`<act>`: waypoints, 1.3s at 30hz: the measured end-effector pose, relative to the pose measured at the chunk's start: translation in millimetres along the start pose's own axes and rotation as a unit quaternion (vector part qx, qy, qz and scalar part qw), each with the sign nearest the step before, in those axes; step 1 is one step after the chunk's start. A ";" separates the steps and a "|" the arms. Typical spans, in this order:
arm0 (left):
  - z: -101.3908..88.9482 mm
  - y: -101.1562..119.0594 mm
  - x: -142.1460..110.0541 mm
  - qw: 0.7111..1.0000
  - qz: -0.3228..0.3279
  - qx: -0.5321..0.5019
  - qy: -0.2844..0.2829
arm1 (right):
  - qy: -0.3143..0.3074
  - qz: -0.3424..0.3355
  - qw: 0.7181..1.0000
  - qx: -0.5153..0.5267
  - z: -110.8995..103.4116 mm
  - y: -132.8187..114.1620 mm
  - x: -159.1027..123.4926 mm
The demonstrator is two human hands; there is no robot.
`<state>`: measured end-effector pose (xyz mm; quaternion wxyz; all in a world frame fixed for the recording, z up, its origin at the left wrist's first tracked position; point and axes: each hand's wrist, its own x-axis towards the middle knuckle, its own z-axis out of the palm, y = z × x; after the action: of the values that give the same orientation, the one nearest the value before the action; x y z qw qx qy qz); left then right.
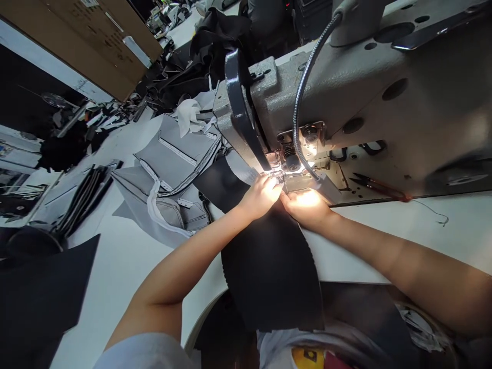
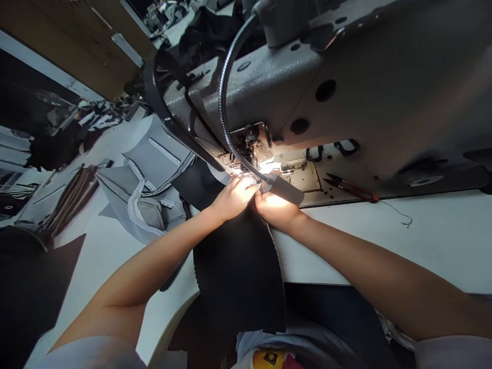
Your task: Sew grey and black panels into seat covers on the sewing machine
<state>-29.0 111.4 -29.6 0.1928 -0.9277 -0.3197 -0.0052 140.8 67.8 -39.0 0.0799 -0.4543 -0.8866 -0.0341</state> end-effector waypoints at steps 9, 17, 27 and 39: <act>-1.3 5.4 0.2 1.000 -0.015 0.006 -0.005 | 0.016 0.009 1.000 -0.015 6.2 -1.4 -2.3; 0.5 4.0 1.8 1.000 -0.008 0.014 -0.005 | 0.001 0.040 0.999 -0.006 8.8 -4.7 -0.3; -14.5 -45.9 -56.9 0.983 -0.169 -0.050 0.042 | 0.078 -0.122 0.989 0.023 -13.9 15.5 -36.9; 4.4 -151.1 -130.1 0.883 -0.428 -0.117 -0.153 | -0.038 -0.088 0.987 0.132 23.0 -61.4 77.7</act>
<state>-223.0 145.0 2.6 0.0103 -0.7059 -0.7081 0.0174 43.9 97.1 -47.5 0.1021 -0.3612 -0.9221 0.0941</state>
